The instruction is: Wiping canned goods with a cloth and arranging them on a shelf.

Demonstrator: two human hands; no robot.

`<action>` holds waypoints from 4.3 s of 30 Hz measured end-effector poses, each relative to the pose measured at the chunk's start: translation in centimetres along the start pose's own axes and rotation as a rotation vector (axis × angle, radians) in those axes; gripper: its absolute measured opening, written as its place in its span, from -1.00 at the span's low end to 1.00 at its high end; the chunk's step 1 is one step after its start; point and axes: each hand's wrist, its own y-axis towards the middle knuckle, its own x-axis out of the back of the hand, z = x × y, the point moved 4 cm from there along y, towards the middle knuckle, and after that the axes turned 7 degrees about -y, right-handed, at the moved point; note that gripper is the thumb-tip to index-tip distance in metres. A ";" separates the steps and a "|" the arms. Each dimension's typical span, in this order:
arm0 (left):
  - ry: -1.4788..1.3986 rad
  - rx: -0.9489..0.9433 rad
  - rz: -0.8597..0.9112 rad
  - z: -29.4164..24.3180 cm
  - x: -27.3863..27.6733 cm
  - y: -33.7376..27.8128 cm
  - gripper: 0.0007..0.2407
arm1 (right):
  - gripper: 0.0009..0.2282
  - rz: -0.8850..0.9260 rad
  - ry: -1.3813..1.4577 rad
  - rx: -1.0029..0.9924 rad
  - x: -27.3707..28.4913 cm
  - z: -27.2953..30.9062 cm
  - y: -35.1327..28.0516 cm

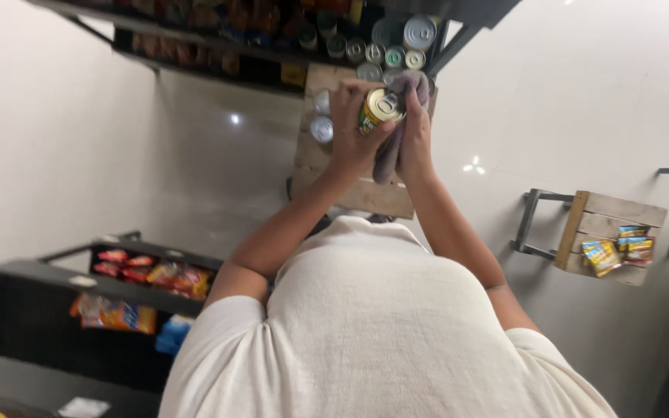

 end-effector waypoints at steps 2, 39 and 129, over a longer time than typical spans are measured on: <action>-0.221 -0.077 0.049 0.7 1.2 1.3 -0.48 | -0.71 -0.121 -0.277 0.260 -3.3 1.7 -0.6; 0.514 -0.429 0.025 10.6 5.7 15.3 -0.77 | -0.78 -0.714 -0.256 0.647 -3.5 0.9 15.5; -0.811 1.138 0.272 9.3 1.2 -3.4 -0.45 | -0.63 -0.008 -0.804 0.727 -2.6 0.3 4.6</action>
